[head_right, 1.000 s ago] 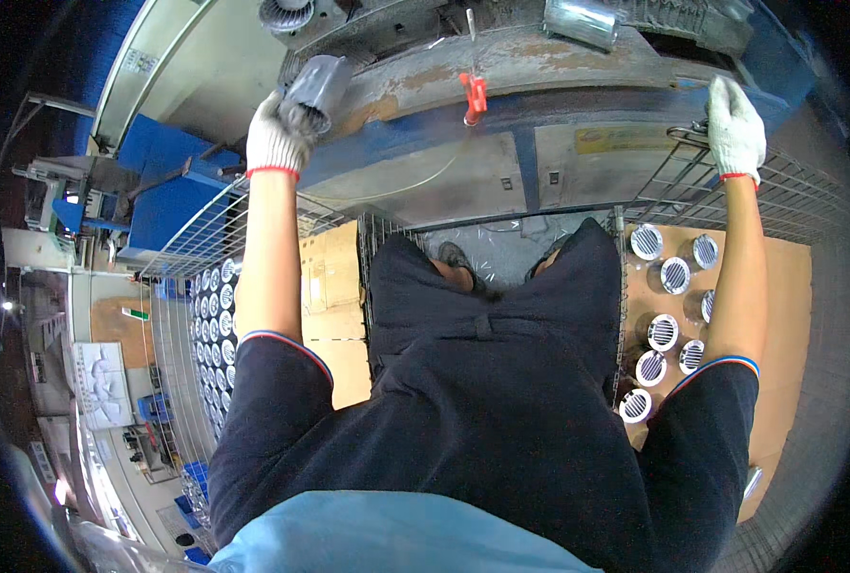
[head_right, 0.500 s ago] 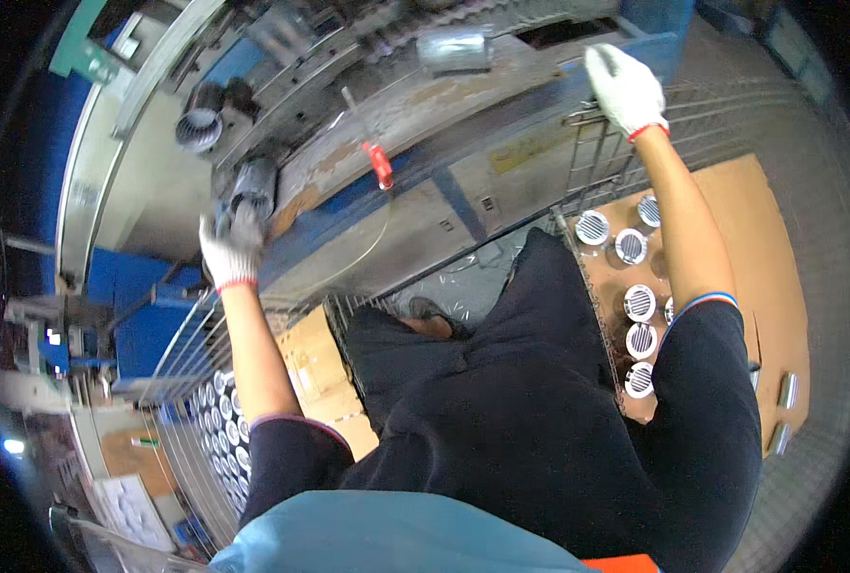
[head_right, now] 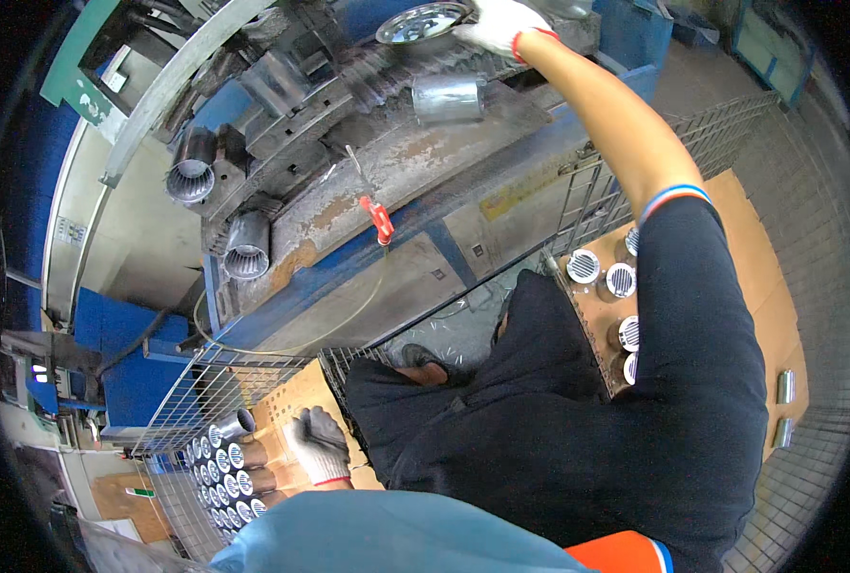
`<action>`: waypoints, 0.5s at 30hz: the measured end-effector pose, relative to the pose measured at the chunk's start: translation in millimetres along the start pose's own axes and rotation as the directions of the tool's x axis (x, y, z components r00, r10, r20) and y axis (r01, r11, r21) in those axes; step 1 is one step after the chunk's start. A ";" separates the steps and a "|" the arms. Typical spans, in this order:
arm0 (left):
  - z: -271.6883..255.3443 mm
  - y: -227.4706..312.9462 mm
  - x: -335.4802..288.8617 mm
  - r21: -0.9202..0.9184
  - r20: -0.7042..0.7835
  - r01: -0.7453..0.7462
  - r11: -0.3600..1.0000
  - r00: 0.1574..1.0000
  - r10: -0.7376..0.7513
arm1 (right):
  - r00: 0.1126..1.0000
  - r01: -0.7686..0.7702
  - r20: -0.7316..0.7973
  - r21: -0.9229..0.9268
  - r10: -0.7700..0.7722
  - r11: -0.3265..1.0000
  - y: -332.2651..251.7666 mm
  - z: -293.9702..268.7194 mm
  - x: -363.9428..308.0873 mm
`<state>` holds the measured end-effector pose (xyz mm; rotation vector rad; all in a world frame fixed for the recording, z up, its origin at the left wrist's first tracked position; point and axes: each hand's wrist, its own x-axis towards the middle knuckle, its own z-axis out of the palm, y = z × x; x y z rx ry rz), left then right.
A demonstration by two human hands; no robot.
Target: Cleaning metal fan rotors with compressed air and placing them into an industrial processing machine and storage cage.
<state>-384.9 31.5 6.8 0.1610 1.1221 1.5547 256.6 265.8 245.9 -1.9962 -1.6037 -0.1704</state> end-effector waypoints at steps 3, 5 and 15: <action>-27.0 -4.4 -3.2 -0.091 0.133 0.110 0.990 0.986 -0.097 | 0.999 -0.030 -0.014 -0.110 0.029 0.993 -20.3 13.5 27.4; -50.4 3.4 -5.2 -0.063 0.146 0.095 0.994 0.986 -0.085 | 1.000 -0.017 -0.018 -0.109 0.015 0.994 -25.6 15.8 35.7; -74.7 2.9 2.2 -0.087 0.162 0.202 0.976 0.969 -0.186 | 0.994 0.050 -0.098 -0.081 -0.057 0.995 -11.7 24.9 9.7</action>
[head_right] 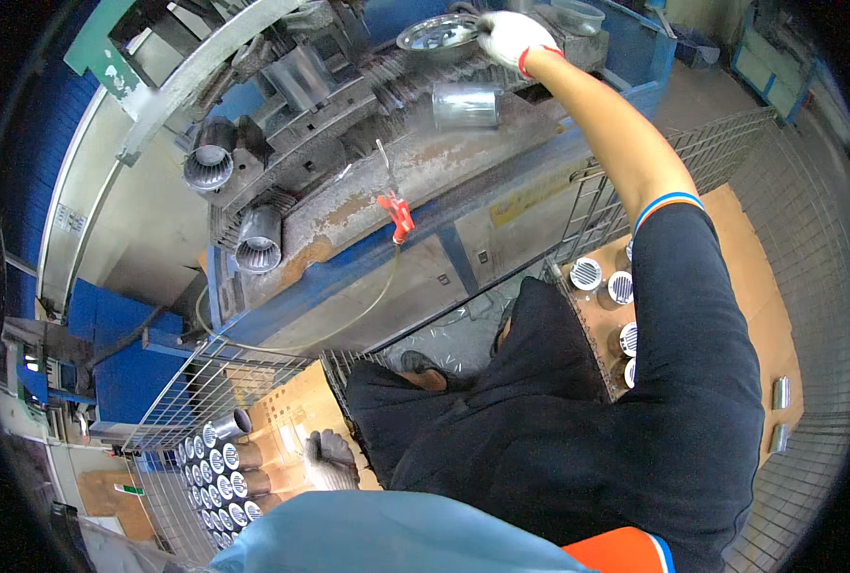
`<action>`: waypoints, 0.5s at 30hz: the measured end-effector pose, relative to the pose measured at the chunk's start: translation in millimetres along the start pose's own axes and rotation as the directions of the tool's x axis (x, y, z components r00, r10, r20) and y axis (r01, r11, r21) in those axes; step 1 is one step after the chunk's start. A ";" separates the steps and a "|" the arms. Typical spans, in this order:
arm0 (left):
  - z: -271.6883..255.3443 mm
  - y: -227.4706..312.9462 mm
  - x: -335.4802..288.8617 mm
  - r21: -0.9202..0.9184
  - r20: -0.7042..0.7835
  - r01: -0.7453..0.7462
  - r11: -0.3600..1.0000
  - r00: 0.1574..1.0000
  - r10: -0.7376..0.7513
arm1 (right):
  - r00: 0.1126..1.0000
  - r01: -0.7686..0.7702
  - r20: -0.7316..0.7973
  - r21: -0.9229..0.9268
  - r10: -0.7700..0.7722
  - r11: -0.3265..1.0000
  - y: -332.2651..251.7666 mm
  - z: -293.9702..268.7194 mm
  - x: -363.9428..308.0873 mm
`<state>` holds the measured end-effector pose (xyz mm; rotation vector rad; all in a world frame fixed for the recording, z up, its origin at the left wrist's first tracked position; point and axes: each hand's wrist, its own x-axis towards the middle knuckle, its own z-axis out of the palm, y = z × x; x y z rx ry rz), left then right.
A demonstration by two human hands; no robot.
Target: Cleaning metal fan rotors with compressed air and placing them into an industrial processing machine and storage cage.
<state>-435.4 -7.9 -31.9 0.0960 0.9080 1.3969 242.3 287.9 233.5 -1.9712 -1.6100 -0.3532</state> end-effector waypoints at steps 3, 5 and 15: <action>17.9 -9.0 -3.2 0.015 0.008 -0.078 0.997 0.997 0.078 | 1.000 0.015 0.020 -0.030 -0.014 0.999 3.8 0.6 -17.5; 24.8 -11.3 -8.7 0.015 -0.061 -0.105 0.994 0.993 0.106 | 0.999 0.041 0.004 -0.093 -0.040 0.995 5.4 -5.1 -27.8; -0.2 -4.7 -16.9 -0.011 0.055 0.033 0.999 0.998 -0.032 | 0.986 0.000 -0.164 0.050 0.008 0.999 -14.5 -24.3 -38.5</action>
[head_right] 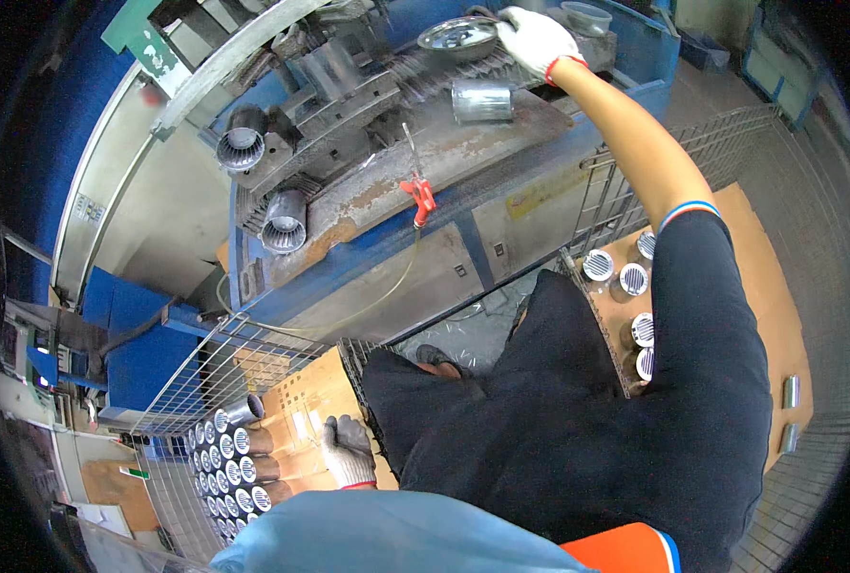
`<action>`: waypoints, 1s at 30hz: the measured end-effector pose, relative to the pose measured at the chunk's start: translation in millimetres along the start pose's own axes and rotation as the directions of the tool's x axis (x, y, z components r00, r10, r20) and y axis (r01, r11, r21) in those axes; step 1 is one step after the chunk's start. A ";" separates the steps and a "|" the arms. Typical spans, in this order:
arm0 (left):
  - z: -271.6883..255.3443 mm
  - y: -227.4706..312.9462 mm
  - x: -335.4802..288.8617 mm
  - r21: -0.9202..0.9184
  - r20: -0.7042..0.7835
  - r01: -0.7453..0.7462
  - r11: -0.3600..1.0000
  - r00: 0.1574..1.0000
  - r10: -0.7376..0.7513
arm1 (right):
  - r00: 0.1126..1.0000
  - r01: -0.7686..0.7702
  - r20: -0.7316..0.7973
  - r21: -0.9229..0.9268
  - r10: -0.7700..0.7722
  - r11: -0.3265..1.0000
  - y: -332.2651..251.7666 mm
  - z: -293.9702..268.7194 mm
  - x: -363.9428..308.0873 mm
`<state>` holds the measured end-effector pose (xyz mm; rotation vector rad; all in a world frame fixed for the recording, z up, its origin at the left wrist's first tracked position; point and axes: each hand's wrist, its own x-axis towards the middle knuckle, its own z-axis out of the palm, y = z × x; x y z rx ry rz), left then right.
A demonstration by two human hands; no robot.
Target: Cleaning metal fan rotors with compressed air and placing them into an industrial processing machine and storage cage.
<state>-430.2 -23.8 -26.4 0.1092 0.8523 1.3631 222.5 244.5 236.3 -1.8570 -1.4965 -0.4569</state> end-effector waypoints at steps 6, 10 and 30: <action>-10.2 -4.3 -10.9 0.048 0.049 -0.155 0.987 0.987 0.153 | 0.997 -0.073 0.033 0.072 0.071 0.995 -0.8 24.7 22.8; -19.0 -6.1 -18.8 0.083 -0.095 -0.160 0.984 0.981 0.168 | 0.989 -0.136 0.069 0.047 0.132 0.990 9.9 56.6 44.0; -28.2 -3.7 -7.9 -0.051 -0.017 -0.069 0.996 0.998 0.068 | 0.990 0.058 0.132 -0.083 -0.047 0.995 -4.4 7.0 -17.1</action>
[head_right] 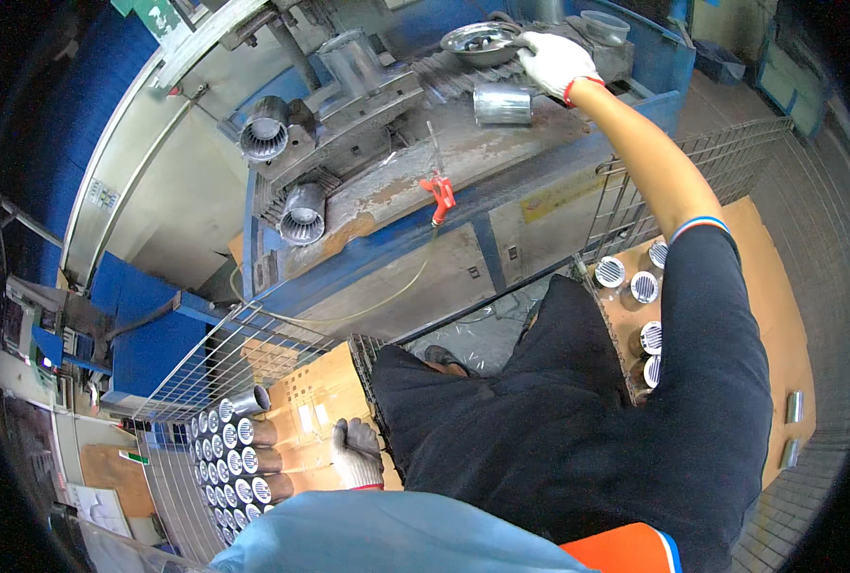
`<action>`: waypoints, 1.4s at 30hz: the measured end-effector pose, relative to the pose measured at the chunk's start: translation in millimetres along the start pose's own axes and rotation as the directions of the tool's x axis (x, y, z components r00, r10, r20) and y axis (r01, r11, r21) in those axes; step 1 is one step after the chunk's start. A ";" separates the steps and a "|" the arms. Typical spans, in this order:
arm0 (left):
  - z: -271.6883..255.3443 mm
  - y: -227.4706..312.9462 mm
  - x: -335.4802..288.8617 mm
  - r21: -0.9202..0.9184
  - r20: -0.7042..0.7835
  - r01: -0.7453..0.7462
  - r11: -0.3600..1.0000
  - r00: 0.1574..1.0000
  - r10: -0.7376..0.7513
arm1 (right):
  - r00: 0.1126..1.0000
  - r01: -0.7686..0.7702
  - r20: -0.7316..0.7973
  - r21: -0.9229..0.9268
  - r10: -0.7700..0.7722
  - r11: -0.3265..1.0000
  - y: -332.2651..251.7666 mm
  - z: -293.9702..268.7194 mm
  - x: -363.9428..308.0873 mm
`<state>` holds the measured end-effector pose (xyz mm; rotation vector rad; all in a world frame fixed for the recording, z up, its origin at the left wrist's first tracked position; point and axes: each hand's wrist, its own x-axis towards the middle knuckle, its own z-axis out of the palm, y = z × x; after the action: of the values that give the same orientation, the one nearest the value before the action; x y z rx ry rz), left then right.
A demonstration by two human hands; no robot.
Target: Cleaning metal fan rotors with compressed air and placing them into an industrial processing machine and storage cage.
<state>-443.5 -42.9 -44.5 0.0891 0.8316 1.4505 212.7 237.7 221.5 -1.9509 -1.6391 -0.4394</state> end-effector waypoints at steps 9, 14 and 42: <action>31.2 -6.1 -2.8 0.030 -0.007 -0.027 0.999 1.000 0.027 | 0.942 0.205 -0.336 0.569 -0.002 0.796 -105.0 -58.5 22.7; 48.4 -8.2 -2.2 0.046 -0.124 -0.095 0.994 0.987 0.100 | 0.929 0.338 -0.328 0.572 -0.170 0.747 -170.8 -47.0 58.5; 31.6 -0.6 -0.9 0.090 0.022 -0.020 0.996 1.000 0.018 | 0.987 -0.106 -0.122 -0.033 0.101 0.994 7.7 9.3 37.9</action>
<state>-425.6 -30.5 -21.6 0.1808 0.8808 1.4276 226.9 272.6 234.2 -1.9878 -1.4570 -0.5414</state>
